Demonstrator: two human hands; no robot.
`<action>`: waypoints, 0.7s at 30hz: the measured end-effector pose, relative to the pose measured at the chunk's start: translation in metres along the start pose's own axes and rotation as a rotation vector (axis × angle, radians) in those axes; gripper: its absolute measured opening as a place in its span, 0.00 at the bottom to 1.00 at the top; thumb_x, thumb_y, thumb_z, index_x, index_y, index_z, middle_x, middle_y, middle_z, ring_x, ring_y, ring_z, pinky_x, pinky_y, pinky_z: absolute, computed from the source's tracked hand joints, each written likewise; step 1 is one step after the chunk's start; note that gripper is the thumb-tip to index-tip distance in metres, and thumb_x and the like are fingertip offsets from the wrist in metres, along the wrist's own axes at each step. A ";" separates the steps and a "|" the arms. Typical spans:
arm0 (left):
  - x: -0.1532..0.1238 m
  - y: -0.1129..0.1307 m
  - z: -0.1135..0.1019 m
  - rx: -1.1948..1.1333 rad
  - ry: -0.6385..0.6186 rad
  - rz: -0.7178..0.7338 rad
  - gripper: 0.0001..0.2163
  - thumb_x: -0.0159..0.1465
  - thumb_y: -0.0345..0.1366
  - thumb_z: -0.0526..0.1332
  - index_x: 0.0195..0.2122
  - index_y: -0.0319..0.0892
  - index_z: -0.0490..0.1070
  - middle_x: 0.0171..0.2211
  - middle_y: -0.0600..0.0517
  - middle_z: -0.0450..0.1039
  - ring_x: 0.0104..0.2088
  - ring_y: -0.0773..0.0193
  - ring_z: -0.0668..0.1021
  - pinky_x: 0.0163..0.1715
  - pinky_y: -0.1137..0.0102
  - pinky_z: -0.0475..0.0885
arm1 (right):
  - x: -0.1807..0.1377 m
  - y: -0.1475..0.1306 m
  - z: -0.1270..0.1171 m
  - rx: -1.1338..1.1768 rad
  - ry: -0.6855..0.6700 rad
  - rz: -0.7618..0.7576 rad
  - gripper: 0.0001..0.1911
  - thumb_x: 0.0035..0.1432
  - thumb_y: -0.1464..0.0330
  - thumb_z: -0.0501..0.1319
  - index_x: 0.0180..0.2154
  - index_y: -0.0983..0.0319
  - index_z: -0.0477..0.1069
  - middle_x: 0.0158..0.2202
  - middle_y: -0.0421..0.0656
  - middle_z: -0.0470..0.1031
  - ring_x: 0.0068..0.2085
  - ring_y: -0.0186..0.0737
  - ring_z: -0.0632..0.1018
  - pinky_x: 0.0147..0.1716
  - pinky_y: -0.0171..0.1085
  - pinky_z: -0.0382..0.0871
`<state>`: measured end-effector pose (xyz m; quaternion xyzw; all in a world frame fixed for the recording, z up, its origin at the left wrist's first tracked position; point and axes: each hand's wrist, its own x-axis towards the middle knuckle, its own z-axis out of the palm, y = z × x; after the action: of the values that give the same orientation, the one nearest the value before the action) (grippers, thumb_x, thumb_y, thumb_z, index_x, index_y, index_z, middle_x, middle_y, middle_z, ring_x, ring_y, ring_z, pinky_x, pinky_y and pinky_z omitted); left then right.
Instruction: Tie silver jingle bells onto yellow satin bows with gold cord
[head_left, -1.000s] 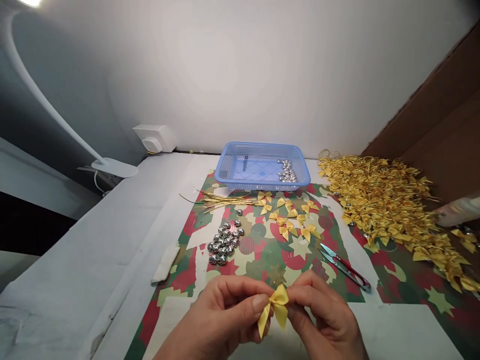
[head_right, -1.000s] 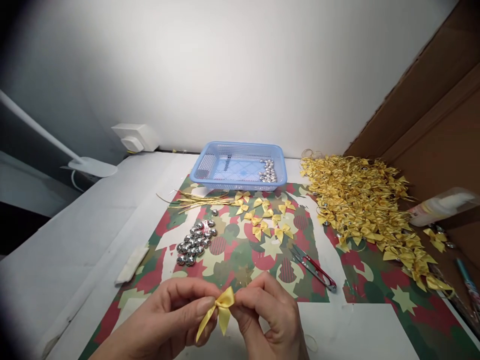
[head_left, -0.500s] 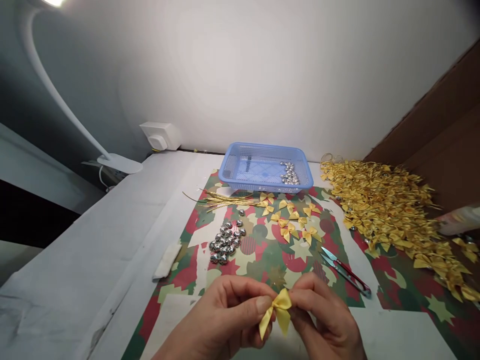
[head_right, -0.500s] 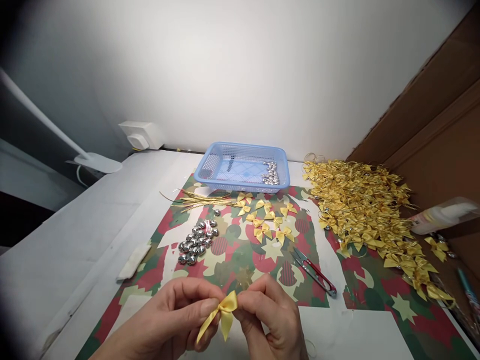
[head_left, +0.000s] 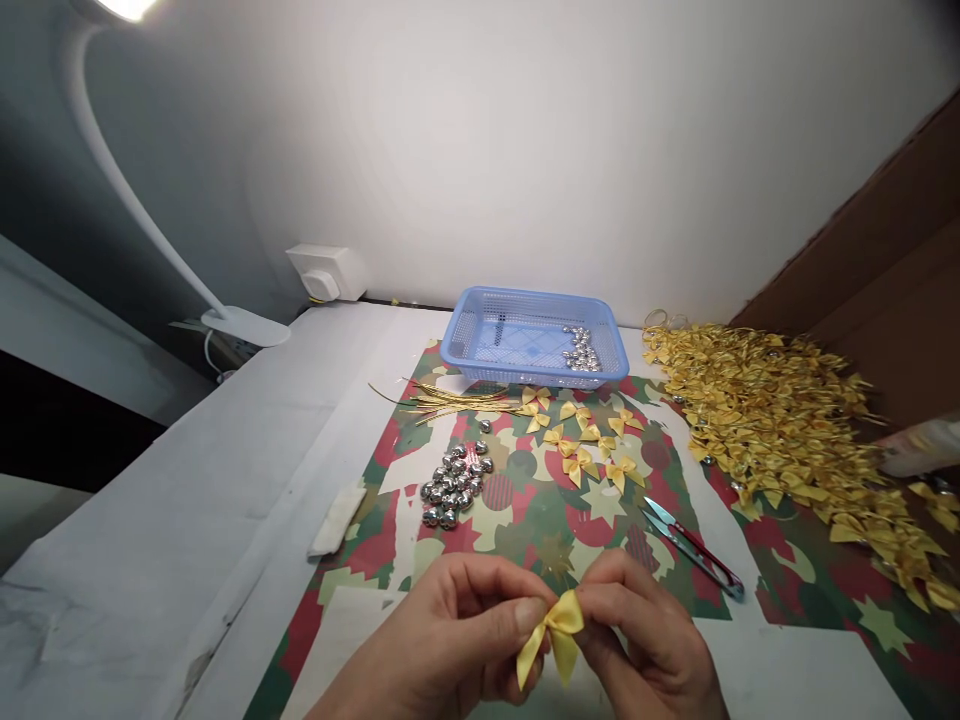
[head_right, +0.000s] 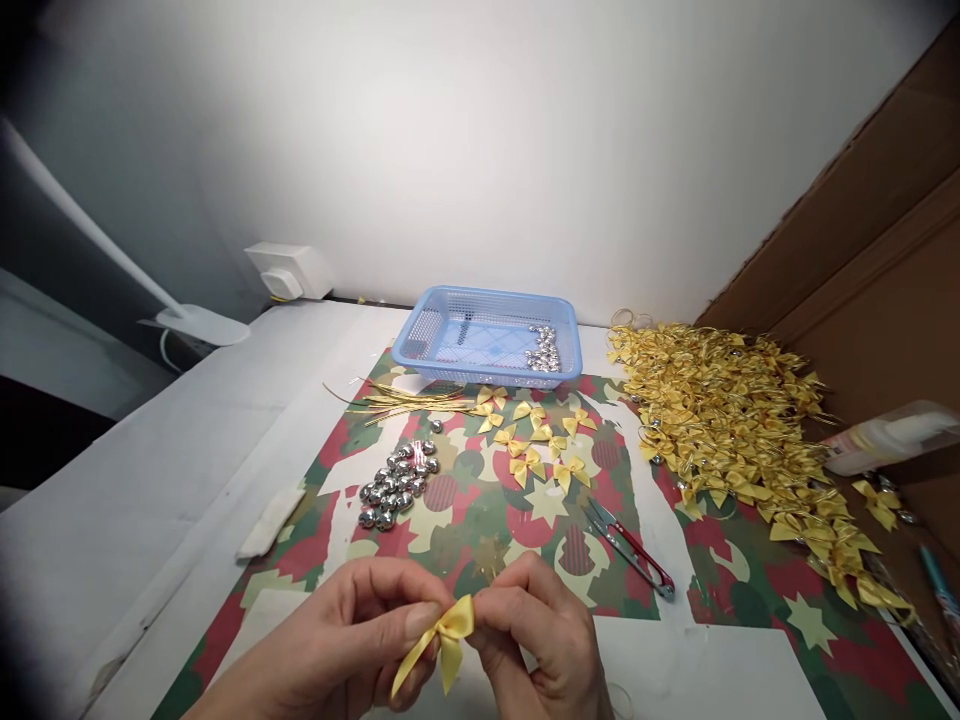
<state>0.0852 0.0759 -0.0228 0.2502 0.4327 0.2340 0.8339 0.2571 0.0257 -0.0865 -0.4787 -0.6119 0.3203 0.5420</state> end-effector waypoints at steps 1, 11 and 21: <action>0.001 -0.001 -0.001 0.008 0.001 0.009 0.09 0.54 0.39 0.75 0.29 0.38 0.82 0.21 0.54 0.71 0.22 0.72 0.68 0.25 0.77 0.64 | 0.000 0.000 0.000 0.002 0.000 0.009 0.08 0.67 0.68 0.60 0.35 0.57 0.77 0.28 0.38 0.64 0.27 0.32 0.68 0.25 0.30 0.61; 0.000 -0.001 0.008 0.128 0.067 0.114 0.10 0.51 0.40 0.76 0.27 0.39 0.80 0.21 0.56 0.73 0.23 0.70 0.69 0.25 0.77 0.64 | -0.002 0.002 0.006 0.130 0.011 0.096 0.14 0.67 0.61 0.60 0.31 0.59 0.76 0.26 0.39 0.65 0.27 0.33 0.69 0.26 0.30 0.62; 0.002 -0.002 0.005 0.300 0.163 0.235 0.07 0.53 0.41 0.73 0.28 0.44 0.84 0.24 0.52 0.79 0.26 0.64 0.75 0.29 0.73 0.70 | -0.016 0.004 0.010 0.103 0.107 0.276 0.13 0.69 0.58 0.57 0.53 0.53 0.68 0.36 0.40 0.80 0.33 0.34 0.80 0.35 0.27 0.75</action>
<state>0.0905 0.0744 -0.0224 0.4004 0.4966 0.2824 0.7165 0.2472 0.0134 -0.0982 -0.5462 -0.4932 0.3968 0.5487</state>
